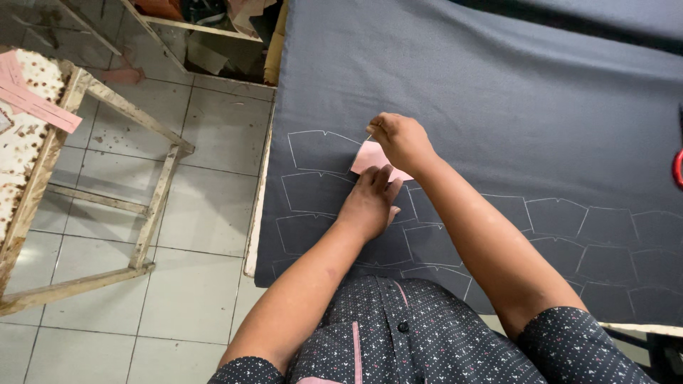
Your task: The person repeatedly places a small pink paper template on a large black fabric and uses a white marking tool to trace or mark the fabric along the template's edges. The person moves the template to several different locations on the fabric and repeats the marking process.
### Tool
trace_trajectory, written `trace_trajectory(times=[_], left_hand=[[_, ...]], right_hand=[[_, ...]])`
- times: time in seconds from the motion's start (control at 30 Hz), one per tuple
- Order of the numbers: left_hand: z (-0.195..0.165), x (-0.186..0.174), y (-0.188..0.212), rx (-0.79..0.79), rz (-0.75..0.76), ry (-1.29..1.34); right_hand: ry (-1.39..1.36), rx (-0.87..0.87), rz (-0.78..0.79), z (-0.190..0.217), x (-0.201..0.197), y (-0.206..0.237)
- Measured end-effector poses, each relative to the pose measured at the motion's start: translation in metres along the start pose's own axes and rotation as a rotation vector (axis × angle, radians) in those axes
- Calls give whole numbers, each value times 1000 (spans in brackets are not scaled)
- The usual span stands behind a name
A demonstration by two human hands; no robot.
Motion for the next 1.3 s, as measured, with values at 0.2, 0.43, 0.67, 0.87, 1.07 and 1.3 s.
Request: trace_trajectory(times=[0.2,0.43,0.67,0.87,1.07,1.3], left_hand=[[-1,-7,-2,-13,15,34],[-1,-19,-10,-20,8,34],[10,-14,-24,-59,-22,99],[23,-8,-43,-145,121,129],[36,-15,-65,-355,218,394],[51,-14,-81,-446,332,624]], right_hand=[[84,-33,-10,-28,-10,16],[104,87,-48,-65,-28,44],[64,156,-146,-77,-26,63],[12,179,-136,-84,-24,97],[10,233,-151,-82,-24,129],[36,142,-199,-78,-14,131]])
Point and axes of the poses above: each hand's wrist, its own y-axis away from the middle knuckle, its own x-axis out of the palm, z = x × y, the point moved 2 cm from there along -y, towards the middle knuckle
